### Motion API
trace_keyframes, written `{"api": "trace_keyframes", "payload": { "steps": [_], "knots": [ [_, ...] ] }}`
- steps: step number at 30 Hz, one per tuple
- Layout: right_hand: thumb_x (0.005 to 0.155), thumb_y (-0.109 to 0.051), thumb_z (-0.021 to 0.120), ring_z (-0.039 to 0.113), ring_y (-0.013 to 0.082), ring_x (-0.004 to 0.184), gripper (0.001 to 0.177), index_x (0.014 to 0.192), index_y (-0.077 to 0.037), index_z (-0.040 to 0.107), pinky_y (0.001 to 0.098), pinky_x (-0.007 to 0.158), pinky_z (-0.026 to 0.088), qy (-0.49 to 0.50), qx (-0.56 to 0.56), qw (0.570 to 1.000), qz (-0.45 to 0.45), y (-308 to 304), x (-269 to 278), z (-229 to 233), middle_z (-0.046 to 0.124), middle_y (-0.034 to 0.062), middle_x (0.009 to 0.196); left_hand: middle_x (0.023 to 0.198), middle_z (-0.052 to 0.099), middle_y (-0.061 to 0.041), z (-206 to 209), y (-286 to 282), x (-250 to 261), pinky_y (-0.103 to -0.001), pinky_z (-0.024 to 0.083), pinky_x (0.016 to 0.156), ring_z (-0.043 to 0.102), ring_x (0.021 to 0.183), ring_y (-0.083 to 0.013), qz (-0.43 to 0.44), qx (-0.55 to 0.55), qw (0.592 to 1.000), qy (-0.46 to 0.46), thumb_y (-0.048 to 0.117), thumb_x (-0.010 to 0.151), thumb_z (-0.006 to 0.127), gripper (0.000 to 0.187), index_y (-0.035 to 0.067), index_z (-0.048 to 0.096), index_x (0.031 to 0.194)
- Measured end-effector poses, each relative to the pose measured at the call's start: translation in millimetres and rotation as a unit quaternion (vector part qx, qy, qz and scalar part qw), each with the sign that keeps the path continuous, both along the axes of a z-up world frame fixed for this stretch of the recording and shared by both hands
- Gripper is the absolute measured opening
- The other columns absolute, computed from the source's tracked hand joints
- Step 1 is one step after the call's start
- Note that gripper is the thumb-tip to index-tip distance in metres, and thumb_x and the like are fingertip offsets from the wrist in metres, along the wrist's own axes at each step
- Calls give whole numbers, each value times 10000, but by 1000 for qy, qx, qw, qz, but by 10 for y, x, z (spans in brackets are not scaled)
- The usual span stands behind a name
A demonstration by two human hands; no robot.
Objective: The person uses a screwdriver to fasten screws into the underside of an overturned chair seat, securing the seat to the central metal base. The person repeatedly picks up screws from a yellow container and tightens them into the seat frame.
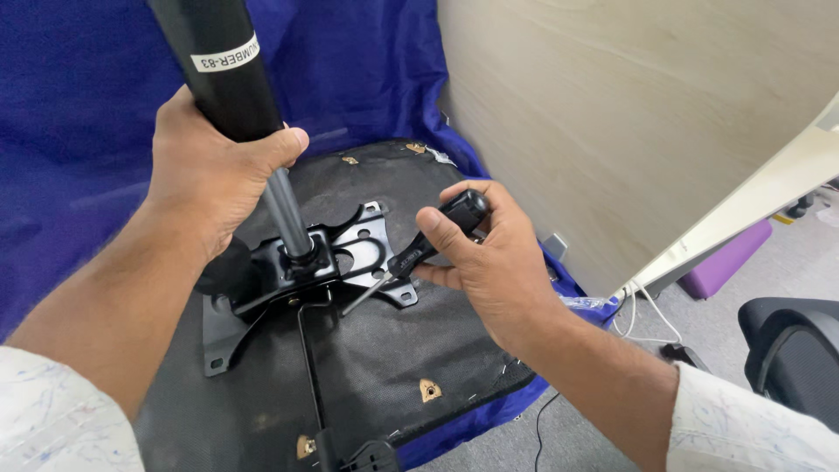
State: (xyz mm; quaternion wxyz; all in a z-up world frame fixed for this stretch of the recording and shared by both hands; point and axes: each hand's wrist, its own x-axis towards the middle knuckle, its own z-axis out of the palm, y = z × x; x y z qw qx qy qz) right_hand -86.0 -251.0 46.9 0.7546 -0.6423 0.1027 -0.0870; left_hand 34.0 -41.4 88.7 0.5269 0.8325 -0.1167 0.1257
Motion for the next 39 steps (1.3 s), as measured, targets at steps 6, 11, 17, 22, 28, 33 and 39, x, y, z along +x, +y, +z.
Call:
{"api": "trace_keyframes", "payload": {
  "steps": [6,11,17,22,28,33,39],
  "knots": [
    [899,-176,722,654,119,813,272,1106,-65,586,417,803,656,27,-10,1000,-8,-22,-102,-89,570,12,917,897,724,-42,1,120,-66,-309,631,745,735,792,-148,8,-46,999,4,75,790,841,302,61,612,987],
    [890,-162,720,674,126,824,269,1106,-79,583,412,786,656,23,-26,999,-28,23,-108,-117,593,16,933,913,729,-50,-14,280,-79,-313,625,756,740,817,-148,2,-32,999,16,81,782,850,315,65,628,1005],
    [898,-148,727,690,95,893,273,1124,-88,586,346,778,653,-34,-108,993,-43,-103,-94,-46,597,3,971,962,717,-53,-48,300,-80,-314,608,781,728,860,-148,-4,-33,999,6,96,783,870,345,68,632,1031],
    [897,-158,747,670,91,857,297,1141,-94,591,315,781,665,-61,-146,987,-34,-243,-125,19,592,2,951,986,724,-69,-33,277,-129,-320,597,807,731,890,-154,36,-5,999,11,130,797,878,355,73,633,1048],
    [906,-207,768,636,57,788,309,1141,-97,602,238,678,640,-95,-274,957,-12,-310,-144,51,607,-20,858,997,727,-59,-37,233,-129,-327,605,797,730,890,-163,52,-19,998,4,135,780,885,382,62,635,1059],
    [897,-234,783,614,44,761,323,1137,-100,614,222,651,623,-105,-318,942,16,-280,-111,143,613,-28,822,993,731,-43,-59,178,-105,-306,602,788,731,887,-146,49,-38,998,-11,113,768,891,377,68,646,1051],
    [890,-266,791,619,59,758,350,1138,-94,614,236,648,564,-125,-337,933,27,-374,-87,167,638,-24,821,959,725,-42,-48,7,-101,-310,591,751,720,855,-148,45,-42,998,-15,105,762,888,364,55,649,1031]
  ]
}}
